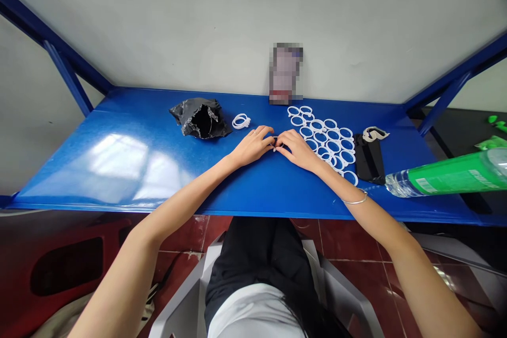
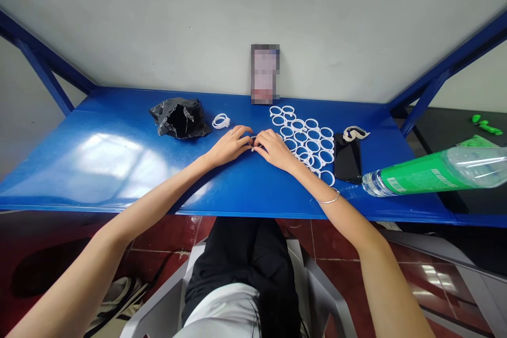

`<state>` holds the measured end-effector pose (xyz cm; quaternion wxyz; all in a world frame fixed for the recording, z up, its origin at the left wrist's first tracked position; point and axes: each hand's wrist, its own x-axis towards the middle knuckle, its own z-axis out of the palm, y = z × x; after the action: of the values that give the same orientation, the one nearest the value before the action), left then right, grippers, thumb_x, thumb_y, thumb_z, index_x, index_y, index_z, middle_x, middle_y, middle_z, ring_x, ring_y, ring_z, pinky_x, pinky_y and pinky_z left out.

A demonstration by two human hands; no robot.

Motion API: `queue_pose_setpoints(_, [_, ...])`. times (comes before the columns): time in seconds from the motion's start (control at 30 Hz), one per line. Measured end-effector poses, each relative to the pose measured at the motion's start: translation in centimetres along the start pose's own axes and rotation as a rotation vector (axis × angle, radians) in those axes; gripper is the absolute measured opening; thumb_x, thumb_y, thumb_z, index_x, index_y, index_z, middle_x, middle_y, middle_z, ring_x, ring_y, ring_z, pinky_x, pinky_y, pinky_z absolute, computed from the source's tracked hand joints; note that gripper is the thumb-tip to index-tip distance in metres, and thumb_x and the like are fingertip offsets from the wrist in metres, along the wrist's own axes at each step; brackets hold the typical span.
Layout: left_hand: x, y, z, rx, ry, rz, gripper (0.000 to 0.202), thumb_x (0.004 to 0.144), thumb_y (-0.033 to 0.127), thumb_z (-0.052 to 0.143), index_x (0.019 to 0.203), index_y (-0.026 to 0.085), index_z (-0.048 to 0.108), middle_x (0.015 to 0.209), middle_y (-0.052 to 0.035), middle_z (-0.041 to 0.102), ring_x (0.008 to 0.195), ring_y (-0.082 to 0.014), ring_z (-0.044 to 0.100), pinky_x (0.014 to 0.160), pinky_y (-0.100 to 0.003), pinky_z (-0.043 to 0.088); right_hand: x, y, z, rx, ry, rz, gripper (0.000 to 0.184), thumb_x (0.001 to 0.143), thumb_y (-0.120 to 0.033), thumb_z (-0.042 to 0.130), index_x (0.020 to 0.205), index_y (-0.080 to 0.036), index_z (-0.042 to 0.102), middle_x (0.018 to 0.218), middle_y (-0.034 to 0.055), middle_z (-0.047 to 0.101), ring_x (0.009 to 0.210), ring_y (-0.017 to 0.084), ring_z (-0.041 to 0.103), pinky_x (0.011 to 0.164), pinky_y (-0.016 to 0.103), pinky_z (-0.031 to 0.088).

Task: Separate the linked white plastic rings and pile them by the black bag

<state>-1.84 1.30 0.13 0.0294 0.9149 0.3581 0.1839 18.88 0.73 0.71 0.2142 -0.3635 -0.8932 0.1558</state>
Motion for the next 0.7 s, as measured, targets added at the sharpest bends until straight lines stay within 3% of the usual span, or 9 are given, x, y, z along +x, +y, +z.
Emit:
queue_pose_setpoints(0.2, [-0.1,0.2,0.0,-0.239,0.025,0.042,0.022,0.097,0.028,0.043,0.091,0.015,0.059,0.114,-0.0141,0.058,0.105,-0.0227,0.051,0.092,-0.038,0.044,-0.1,-0.1,0.0,0.123,-0.013,0.0,0.016,0.095,-0.029,0.045,0.09,-0.022,0.058,0.098,0.0092,0.062,0.1,0.027,0.05,0.09,0.044,0.041])
queue_pose_setpoints(0.3, [-0.1,0.6,-0.5,-0.462,0.046,-0.02,0.026,0.098,0.034,0.04,0.088,0.016,0.057,0.097,-0.0107,0.062,0.091,-0.0196,0.053,0.085,-0.034,0.044,-0.2,-0.2,-0.1,0.283,0.023,0.059,0.018,0.095,-0.035,0.046,0.087,-0.023,0.058,0.091,0.0069,0.062,0.094,0.025,0.05,0.086,0.041,0.042])
queue_pose_setpoints(0.5, [-0.1,1.4,-1.6,-1.133,-0.073,-0.27,0.047,0.087,0.06,0.052,0.083,0.014,0.058,0.072,-0.0016,0.057,0.064,-0.0105,0.049,0.063,-0.023,0.039,-0.2,-1.2,-0.5,0.797,-0.03,0.233,0.033,0.089,-0.054,0.054,0.088,-0.021,0.056,0.078,0.0006,0.055,0.069,0.014,0.048,0.065,0.028,0.039])
queue_pose_setpoints(0.7, [-0.1,2.0,-1.4,-1.522,-0.178,-0.335,0.05,0.076,0.061,0.066,0.071,0.012,0.06,0.058,0.0014,0.048,0.055,-0.0084,0.042,0.057,-0.024,0.034,-0.3,-1.9,-0.1,1.244,-0.175,0.349,0.038,0.081,-0.054,0.065,0.076,-0.018,0.056,0.058,-0.0062,0.038,0.051,0.008,0.027,0.051,0.024,0.025])
